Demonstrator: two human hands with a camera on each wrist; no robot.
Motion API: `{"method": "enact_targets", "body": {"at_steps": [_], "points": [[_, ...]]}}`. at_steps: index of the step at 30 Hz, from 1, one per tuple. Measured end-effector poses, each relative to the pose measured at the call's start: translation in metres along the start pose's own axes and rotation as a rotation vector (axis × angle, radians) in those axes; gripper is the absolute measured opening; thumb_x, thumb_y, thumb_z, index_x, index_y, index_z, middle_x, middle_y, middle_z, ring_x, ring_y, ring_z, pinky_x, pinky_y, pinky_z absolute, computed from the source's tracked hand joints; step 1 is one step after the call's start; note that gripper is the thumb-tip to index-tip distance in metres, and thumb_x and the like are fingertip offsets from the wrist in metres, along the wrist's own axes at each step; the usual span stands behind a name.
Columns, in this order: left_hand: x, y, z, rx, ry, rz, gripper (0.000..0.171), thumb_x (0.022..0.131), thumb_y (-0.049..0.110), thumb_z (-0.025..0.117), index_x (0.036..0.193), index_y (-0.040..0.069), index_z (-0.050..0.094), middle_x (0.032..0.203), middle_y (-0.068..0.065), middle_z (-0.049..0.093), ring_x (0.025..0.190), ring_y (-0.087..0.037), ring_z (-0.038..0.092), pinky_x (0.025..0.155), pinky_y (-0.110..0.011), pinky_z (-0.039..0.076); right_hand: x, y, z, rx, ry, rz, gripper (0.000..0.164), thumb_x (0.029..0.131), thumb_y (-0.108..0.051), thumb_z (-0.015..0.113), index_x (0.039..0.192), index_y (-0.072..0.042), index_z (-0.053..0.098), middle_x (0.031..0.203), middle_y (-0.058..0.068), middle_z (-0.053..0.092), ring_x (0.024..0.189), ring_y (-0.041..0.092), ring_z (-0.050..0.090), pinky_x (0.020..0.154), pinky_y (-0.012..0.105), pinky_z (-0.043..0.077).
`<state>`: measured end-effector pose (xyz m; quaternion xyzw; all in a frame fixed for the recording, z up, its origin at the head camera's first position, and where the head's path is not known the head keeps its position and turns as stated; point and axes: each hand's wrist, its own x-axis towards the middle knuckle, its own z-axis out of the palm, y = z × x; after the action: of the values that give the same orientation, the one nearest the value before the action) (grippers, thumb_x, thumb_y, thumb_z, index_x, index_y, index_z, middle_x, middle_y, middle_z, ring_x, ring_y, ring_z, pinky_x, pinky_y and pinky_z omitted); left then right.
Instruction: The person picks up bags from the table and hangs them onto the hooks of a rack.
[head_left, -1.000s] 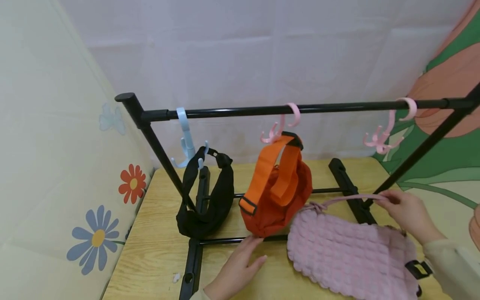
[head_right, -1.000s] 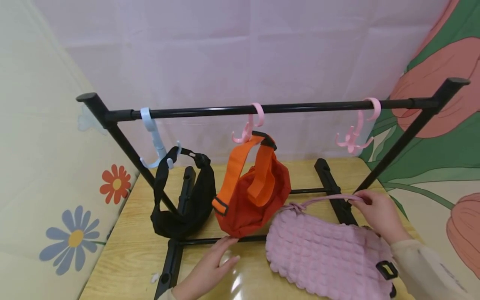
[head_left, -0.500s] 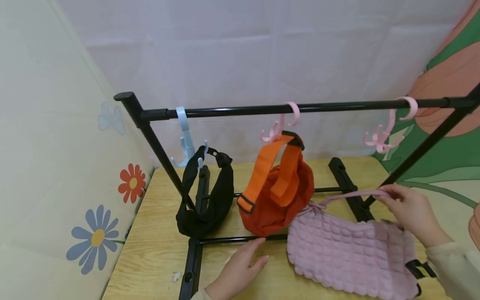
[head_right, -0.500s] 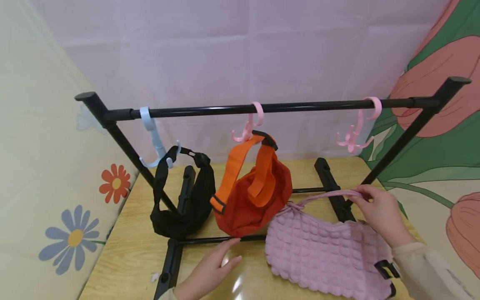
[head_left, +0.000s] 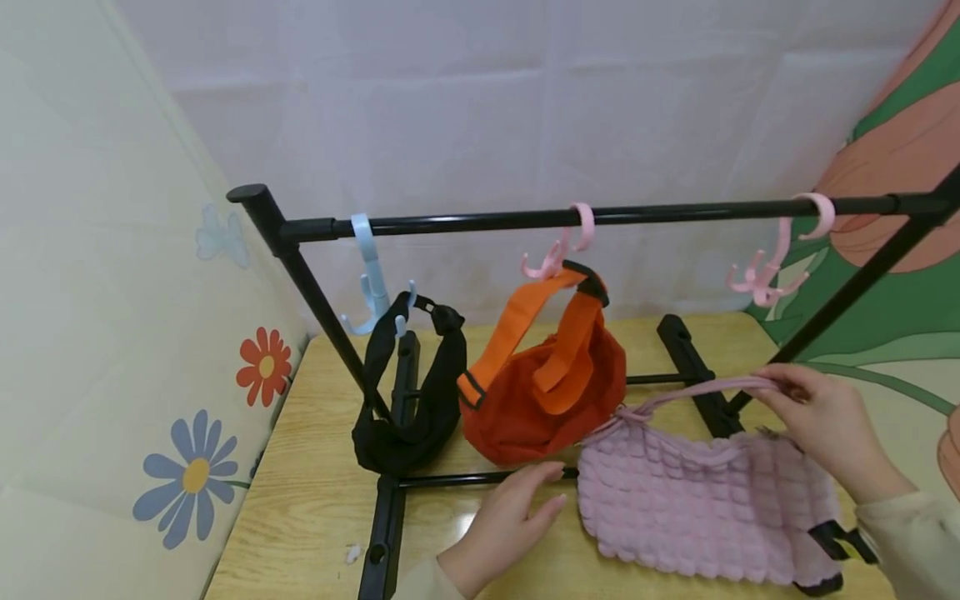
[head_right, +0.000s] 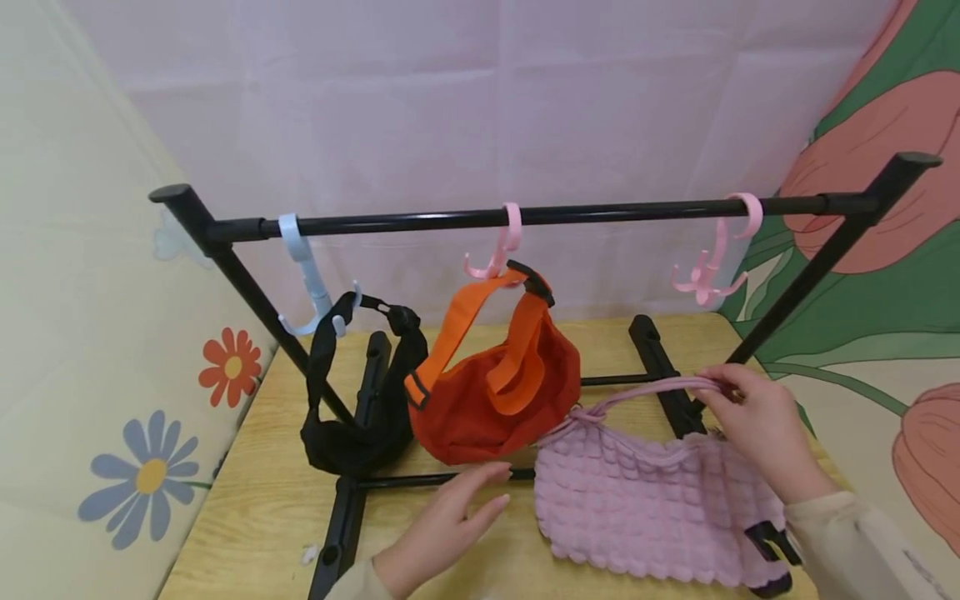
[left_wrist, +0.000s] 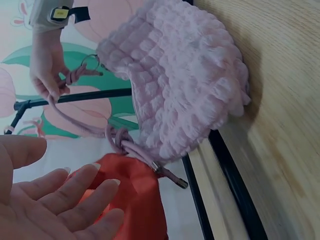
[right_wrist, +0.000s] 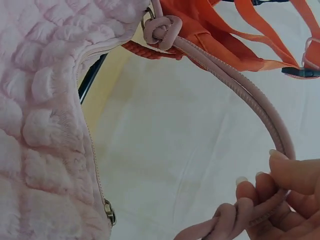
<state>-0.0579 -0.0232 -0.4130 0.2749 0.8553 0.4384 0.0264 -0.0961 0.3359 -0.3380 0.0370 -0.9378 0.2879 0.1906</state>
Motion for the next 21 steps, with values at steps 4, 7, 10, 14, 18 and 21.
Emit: {"method": "enact_targets", "body": {"at_steps": [4,7,10,14,18,21], "points": [[0.011,0.008,0.005,0.009,0.013,0.042,0.032,0.098,0.020,0.059,0.127,0.006,0.061,0.121,-0.003,0.064,0.116,-0.017,0.057,0.097,-0.031,0.045,0.000,-0.006,-0.004,0.048,0.021,-0.011,0.017,0.091,-0.005,0.067,0.103,0.008,0.066,0.080,-0.035,0.051,0.061,-0.008,0.048,0.044,0.020,0.037],[0.020,0.014,0.009,-0.002,0.009,0.058,0.033,0.099,0.019,0.058,0.129,0.006,0.059,0.127,-0.004,0.061,0.120,-0.017,0.054,0.100,-0.031,0.043,-0.001,-0.011,-0.007,0.066,0.023,-0.004,0.018,0.092,-0.005,0.066,0.104,0.008,0.065,0.081,-0.039,0.049,0.058,-0.004,0.049,0.042,0.021,0.037],[0.027,0.019,0.011,-0.022,0.014,0.089,0.036,0.100,0.019,0.056,0.133,0.005,0.057,0.132,-0.007,0.058,0.124,-0.018,0.051,0.102,-0.031,0.041,-0.002,-0.018,-0.009,0.050,0.024,0.016,0.019,0.093,-0.006,0.065,0.106,0.008,0.065,0.079,-0.036,0.049,0.053,0.002,0.047,0.041,0.022,0.036],[0.037,0.026,0.015,-0.034,0.023,0.127,0.041,0.100,0.020,0.057,0.138,0.006,0.052,0.137,-0.006,0.054,0.127,-0.017,0.048,0.103,-0.032,0.040,-0.004,-0.026,-0.012,0.025,0.030,0.043,0.020,0.094,-0.006,0.064,0.109,0.006,0.065,0.076,-0.031,0.051,0.048,0.008,0.045,0.039,0.023,0.036],[0.046,0.033,0.018,-0.021,0.036,0.158,0.047,0.099,0.020,0.059,0.142,0.007,0.048,0.136,-0.005,0.055,0.126,-0.015,0.048,0.104,-0.032,0.040,-0.006,-0.030,-0.015,0.029,0.044,0.038,0.018,0.094,-0.006,0.064,0.109,0.005,0.066,0.076,-0.034,0.050,0.048,0.008,0.045,0.039,0.023,0.035],[0.052,0.039,0.019,-0.008,0.018,0.150,0.049,0.099,0.022,0.059,0.143,0.005,0.045,0.139,-0.007,0.052,0.131,-0.016,0.044,0.107,-0.032,0.036,-0.007,-0.031,-0.016,0.049,0.066,0.015,0.015,0.093,-0.003,0.064,0.106,0.004,0.066,0.077,-0.034,0.051,0.048,0.007,0.044,0.039,0.022,0.034]]}}
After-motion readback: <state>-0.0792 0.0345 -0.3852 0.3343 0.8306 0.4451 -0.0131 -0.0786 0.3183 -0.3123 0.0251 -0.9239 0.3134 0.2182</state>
